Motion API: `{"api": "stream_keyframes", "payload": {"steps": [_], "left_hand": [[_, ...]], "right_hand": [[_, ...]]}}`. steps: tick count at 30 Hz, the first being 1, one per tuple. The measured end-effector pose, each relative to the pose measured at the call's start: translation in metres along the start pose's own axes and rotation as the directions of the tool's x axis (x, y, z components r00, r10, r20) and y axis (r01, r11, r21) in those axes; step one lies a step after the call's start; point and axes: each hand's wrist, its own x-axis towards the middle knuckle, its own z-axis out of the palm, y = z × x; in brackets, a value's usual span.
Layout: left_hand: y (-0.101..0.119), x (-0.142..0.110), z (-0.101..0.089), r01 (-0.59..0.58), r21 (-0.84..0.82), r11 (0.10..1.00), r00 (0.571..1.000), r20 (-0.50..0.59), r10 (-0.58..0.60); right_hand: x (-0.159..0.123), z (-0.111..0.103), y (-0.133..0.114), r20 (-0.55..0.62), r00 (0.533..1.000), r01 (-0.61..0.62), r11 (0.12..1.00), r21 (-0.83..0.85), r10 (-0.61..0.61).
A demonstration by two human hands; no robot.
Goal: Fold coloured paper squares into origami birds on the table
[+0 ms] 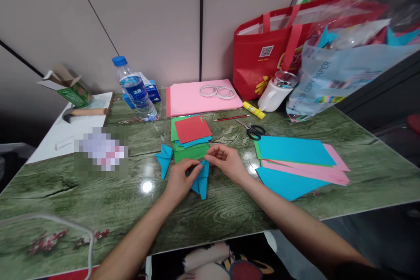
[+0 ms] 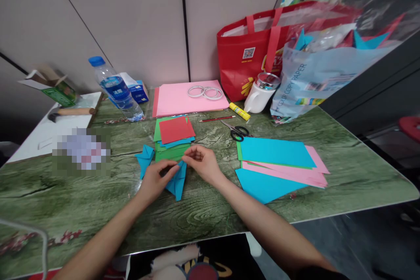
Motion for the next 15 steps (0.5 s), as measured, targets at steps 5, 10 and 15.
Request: {"api": "stream_keyframes", "payload": {"steps": [5, 10, 15], "left_hand": [[0.003, 0.001, 0.000, 0.175, -0.174, 0.969, 0.982, 0.104, -0.158], [0.007, 0.002, -0.003, 0.291, -0.274, 0.917, 0.951, 0.191, -0.245], [0.011, 0.002, -0.005, 0.431, -0.325, 0.842, 0.888, 0.320, -0.331]], "right_hand": [[-0.001, -0.001, 0.001, 0.080, 0.997, 0.012, 0.998, -0.063, -0.007], [-0.001, -0.002, 0.004, 0.092, 0.996, 0.017, 0.988, -0.153, -0.003], [-0.002, 0.000, -0.001, 0.120, 0.993, 0.001, 0.999, -0.052, 0.005]]}}
